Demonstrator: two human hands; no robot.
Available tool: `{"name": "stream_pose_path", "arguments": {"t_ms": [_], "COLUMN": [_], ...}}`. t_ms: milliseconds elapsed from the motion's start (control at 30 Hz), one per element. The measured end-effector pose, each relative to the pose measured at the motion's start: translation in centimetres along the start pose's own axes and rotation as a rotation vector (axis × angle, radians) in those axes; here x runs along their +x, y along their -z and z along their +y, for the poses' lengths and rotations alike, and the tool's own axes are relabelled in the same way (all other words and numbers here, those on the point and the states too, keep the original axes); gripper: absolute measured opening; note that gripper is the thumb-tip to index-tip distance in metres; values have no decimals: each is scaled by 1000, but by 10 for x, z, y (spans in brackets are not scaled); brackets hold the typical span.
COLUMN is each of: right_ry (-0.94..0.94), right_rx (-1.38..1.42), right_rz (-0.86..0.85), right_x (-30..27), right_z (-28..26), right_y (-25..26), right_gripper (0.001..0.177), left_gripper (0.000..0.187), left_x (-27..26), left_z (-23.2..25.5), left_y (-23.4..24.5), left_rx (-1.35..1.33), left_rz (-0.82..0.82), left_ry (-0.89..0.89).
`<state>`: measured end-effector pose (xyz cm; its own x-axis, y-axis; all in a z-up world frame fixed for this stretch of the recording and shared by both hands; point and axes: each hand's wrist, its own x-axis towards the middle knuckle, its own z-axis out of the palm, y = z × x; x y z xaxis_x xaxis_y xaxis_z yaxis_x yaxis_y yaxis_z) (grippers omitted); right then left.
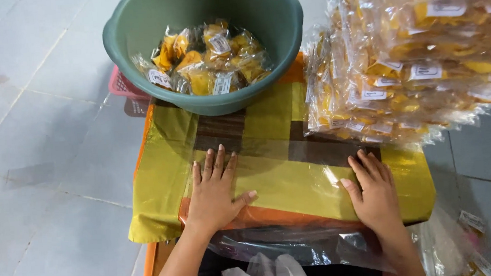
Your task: Manually packaging small individually wrapped food items into larger plastic bags and stacking them.
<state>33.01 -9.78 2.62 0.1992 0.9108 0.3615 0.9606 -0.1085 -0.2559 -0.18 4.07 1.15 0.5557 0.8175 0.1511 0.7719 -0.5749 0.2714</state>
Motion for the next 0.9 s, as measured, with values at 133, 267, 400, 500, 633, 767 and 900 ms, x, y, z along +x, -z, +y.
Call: {"name": "stream_pose_path", "arguments": {"t_ms": [133,267,400,500,633,767,900], "right_ry": [-26,-49,-60,-56,-91,-64,-47], "right_rx": [-34,-31,-45,-36,-26,-31,-24], "right_rz": [-20,-39,-43,-40,-90,-41,-16], "right_x": [-1,-3,-4,-3,-3,-3,-4], "right_z": [4,7,8,10,9,7,8], "right_y": [-4,-5,-7,-8,-7,-6,-7], "right_gripper": [52,53,52,53,54,53,52], "left_gripper": [100,100,99,98,99,98,98], "left_x": [2,2,0,1,0,1,1], "left_z": [-4,-3,-4,-4,-3,-2,-2], "left_y": [-4,-4,-7,-6,-4,-2,-3], "left_rx": [42,7,27,-7,-13,-21,-16], "left_rz": [13,-18,-23,12,9,-5,-1], "left_ry": [-19,-5,-2,-11,-10,1,-1]}}
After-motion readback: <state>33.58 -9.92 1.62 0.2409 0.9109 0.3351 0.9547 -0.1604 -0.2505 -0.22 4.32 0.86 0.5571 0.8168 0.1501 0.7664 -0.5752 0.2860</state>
